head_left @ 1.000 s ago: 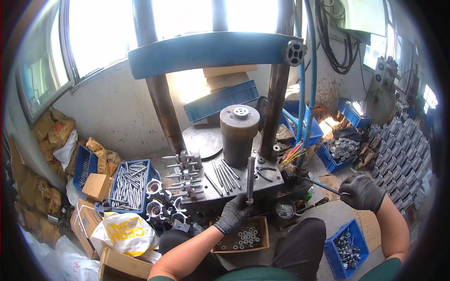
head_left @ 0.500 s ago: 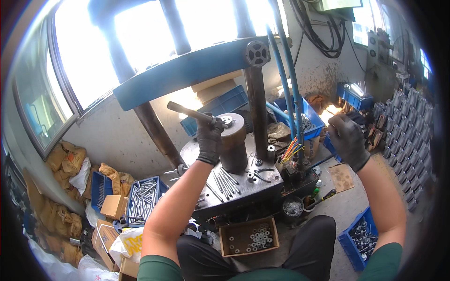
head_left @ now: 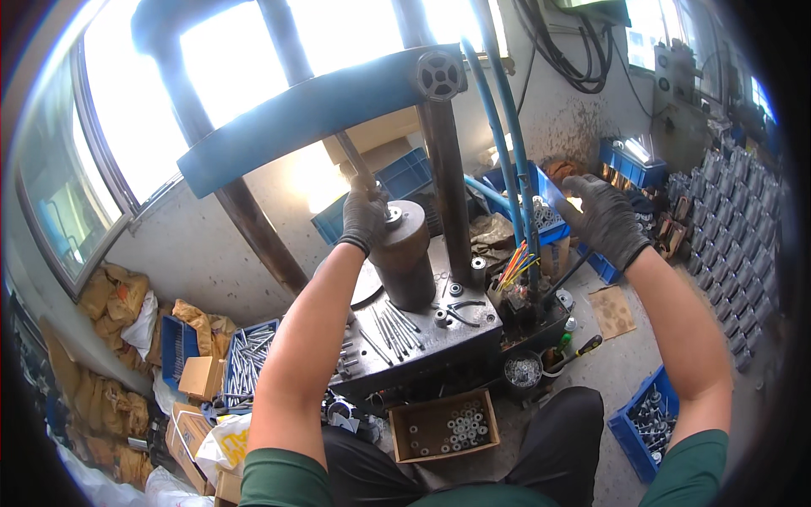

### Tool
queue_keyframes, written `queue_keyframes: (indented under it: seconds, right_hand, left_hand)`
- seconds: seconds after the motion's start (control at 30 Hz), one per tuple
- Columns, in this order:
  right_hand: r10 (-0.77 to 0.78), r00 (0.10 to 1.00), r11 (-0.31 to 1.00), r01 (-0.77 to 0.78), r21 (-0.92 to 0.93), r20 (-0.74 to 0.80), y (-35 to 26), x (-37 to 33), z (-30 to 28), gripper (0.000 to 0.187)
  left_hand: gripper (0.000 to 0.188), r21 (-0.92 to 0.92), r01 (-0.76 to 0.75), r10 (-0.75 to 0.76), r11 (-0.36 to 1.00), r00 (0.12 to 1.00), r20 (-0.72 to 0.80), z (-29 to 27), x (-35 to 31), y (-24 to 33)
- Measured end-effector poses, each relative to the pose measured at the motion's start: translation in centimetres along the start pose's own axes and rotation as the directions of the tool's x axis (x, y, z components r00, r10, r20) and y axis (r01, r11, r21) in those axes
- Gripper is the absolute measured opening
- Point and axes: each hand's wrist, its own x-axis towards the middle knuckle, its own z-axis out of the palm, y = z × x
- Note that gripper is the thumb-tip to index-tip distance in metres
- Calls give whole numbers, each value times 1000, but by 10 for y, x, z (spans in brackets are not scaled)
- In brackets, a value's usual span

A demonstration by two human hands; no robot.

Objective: The person sits on the floor and uses a manual press machine to assemble metal rods with circular discs. They pick up rods and discs from nearby containers, insert them into the press, and operate the lever to secure the parts together.

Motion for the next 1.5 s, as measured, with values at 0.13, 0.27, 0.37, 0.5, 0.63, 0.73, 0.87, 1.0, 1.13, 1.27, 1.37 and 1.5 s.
queue_keyframes:
  seconds: [0.13, 0.27, 0.37, 0.5, 0.63, 0.73, 0.87, 1.0, 1.13, 1.27, 1.37, 1.5]
  right_hand:
    - [10, 1000, 1000, -10, 22, 8, 5, -12, -2, 43]
    - [-48, 998, 998, 49, -48, 28, -1, -44, -18, 45]
    - [-58, 983, 996, 68, -56, 172, -13, -87, -25, 46]
    - [-181, 763, 983, 151, 101, 621, -3, -183, -56, 27]
    - [-68, 722, 994, -7, 105, 688, 0, -258, -50, 17]
    - [-1, 731, 997, -56, 62, 682, -8, -278, -40, 17]
    - [61, 750, 997, -77, -5, 658, -20, -276, -38, 21]
    - [125, 708, 990, -135, -40, 695, -31, -260, -46, 27]
    - [107, 716, 994, -104, -46, 690, -30, -258, -47, 27]
    - [41, 729, 999, -37, -20, 684, -26, -254, -48, 23]
    - [16, 766, 998, -56, 42, 643, -27, -243, -51, 16]
    - [23, 816, 992, -89, 86, 578, -28, -227, -53, 20]
  left_hand:
    - [32, 214, -126, 117, 969, 992, 54, 15, -8, 3]
    - [22, 388, -243, 244, 889, 969, 46, 24, -21, -1]
    - [21, 434, -226, 246, 872, 969, 10, 3, -18, -13]
    - [22, 426, -163, 177, 890, 984, 7, 19, -26, 5]
    - [19, 381, -196, 204, 904, 979, 20, 27, -26, 1]
    - [18, 402, -221, 233, 889, 972, 19, 18, -25, -3]
    - [17, 442, -218, 237, 870, 971, 13, 15, -22, -8]
    - [18, 466, -218, 239, 858, 971, 13, 14, -22, -8]
    - [21, 489, -213, 245, 846, 969, -3, 19, -27, -1]
    - [23, 518, -199, 234, 832, 972, -2, 20, -29, 5]
    - [25, 511, -173, 202, 842, 979, -2, 18, -30, 8]
    - [21, 527, -186, 229, 829, 973, -17, 18, -35, 11]
